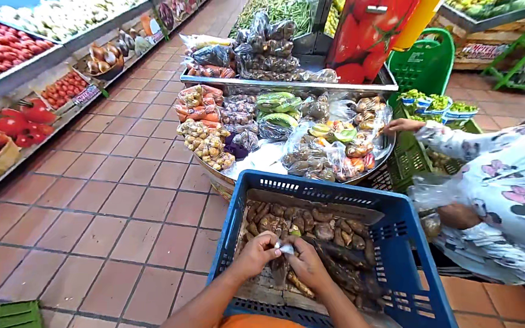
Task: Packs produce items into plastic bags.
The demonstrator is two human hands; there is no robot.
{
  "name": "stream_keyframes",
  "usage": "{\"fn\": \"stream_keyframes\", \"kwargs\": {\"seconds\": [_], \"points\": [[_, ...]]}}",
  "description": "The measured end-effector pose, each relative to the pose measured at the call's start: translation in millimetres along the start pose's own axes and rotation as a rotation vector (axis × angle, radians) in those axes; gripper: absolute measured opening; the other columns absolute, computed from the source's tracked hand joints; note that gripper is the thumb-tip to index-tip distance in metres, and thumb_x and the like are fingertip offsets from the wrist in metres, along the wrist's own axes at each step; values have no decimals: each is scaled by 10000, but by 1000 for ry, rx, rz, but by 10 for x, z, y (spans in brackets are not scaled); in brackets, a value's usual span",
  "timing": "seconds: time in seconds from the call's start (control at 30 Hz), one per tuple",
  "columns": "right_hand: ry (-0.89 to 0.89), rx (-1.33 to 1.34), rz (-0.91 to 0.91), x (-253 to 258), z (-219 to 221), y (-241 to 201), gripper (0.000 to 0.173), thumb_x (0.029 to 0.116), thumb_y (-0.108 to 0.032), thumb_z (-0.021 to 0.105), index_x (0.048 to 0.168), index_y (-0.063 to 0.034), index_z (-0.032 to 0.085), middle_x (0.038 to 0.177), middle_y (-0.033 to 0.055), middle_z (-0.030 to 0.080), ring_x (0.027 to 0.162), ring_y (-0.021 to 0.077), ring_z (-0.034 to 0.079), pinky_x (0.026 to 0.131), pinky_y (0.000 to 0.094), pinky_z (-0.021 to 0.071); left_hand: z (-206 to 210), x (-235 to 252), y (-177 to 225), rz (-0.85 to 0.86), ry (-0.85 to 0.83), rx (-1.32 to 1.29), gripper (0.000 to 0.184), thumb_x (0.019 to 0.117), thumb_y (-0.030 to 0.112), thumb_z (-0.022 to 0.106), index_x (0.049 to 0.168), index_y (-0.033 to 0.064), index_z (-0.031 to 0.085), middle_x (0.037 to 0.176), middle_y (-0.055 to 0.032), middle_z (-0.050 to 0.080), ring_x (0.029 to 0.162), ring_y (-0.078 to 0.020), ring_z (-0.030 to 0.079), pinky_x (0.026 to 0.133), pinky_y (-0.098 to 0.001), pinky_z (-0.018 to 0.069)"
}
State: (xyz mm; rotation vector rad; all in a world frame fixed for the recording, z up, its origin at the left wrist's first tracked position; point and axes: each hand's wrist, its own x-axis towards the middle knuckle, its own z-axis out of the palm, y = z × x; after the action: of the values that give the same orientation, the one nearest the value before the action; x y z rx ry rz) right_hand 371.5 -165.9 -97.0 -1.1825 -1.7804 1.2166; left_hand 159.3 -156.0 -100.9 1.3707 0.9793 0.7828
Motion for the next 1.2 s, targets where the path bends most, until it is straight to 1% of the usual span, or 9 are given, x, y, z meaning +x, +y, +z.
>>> {"fn": "stream_keyframes", "kwargs": {"seconds": [0.1, 0.23, 0.37, 0.53, 0.67, 0.8, 0.9, 1.0, 1.2], "points": [[-35, -265, -58, 20, -53, 56, 348, 933, -187, 637, 1273, -157, 702, 1126, 65, 689, 1051, 158, 663, 946, 367, 568, 69, 23, -7, 20, -36, 63, 176, 932, 240, 731, 941, 65, 715, 1334, -110, 565, 1227, -171, 563, 1002, -334, 528], [12, -396, -82, 6, -120, 80, 242, 988, -323, 589, 1059, -183, 773, 955, 7, 736, 910, 128, 700, 840, 380, 589, 108, 84, -51, 49, 12, 118, 146, 954, 214, 684, 975, 76, 725, 1339, -74, 598, 1296, -161, 533, 1088, -351, 473], [-88, -222, 139, -73, -138, -132, 276, 959, -371, 627, 1015, -128, 744, 900, 4, 719, 827, 108, 678, 805, 355, 575, 229, 76, -49, -23, 105, 119, 154, 965, 115, 607, 1074, 74, 708, 1173, -33, 716, 1117, -114, 665, 1008, -343, 544], [-79, -128, -94, -211, -176, -17, 259, 1040, -238, 556, 1133, -127, 771, 1036, 22, 751, 988, 104, 690, 927, 333, 566, 288, 84, -23, -70, 148, 132, 101, 927, 120, 643, 1014, 79, 676, 1072, -32, 713, 1004, -121, 677, 916, -346, 563], [14, -271, -60, -204, -160, 41, 385, 1017, -281, 618, 1396, -228, 652, 1160, 22, 711, 1041, 118, 679, 945, 342, 577, 226, 144, 41, -135, 79, 163, 153, 928, 208, 704, 988, 72, 670, 1008, -46, 706, 922, -137, 679, 857, -371, 567], [171, -44, -24, -174, -159, 100, 147, 983, -184, 653, 1027, -105, 769, 933, -9, 750, 805, 76, 706, 763, 292, 617, 244, 117, 15, -33, -10, -43, 165, 974, 180, 674, 1062, 41, 660, 1005, -66, 708, 915, -154, 688, 864, -371, 580], [205, 158, 138, -121, -216, -4, 154, 998, -144, 622, 1021, -47, 738, 801, 47, 733, 578, 145, 648, 552, 328, 574, 236, 69, -49, 81, -106, -122, 217, 987, 194, 559, 1100, 27, 642, 1071, -83, 685, 972, -165, 661, 898, -380, 550], [218, 202, 27, -84, -213, -52, 140, 983, -137, 639, 976, -54, 751, 800, 39, 734, 585, 123, 640, 542, 294, 557, 297, 50, -49, 20, -8, -77, 271, 988, 322, 660, 1064, 62, 643, 996, -47, 681, 899, -135, 660, 837, -353, 560], [254, 450, -246, 141, -409, -755, 125, 981, -93, 647, 940, -4, 726, 771, 96, 711, 563, 138, 641, 506, 281, 568, 306, -53, 119, 71, 64, 3, 247, 1020, 265, 630, 1114, 55, 719, 1097, -52, 709, 997, -124, 669, 928, -360, 556]]}}
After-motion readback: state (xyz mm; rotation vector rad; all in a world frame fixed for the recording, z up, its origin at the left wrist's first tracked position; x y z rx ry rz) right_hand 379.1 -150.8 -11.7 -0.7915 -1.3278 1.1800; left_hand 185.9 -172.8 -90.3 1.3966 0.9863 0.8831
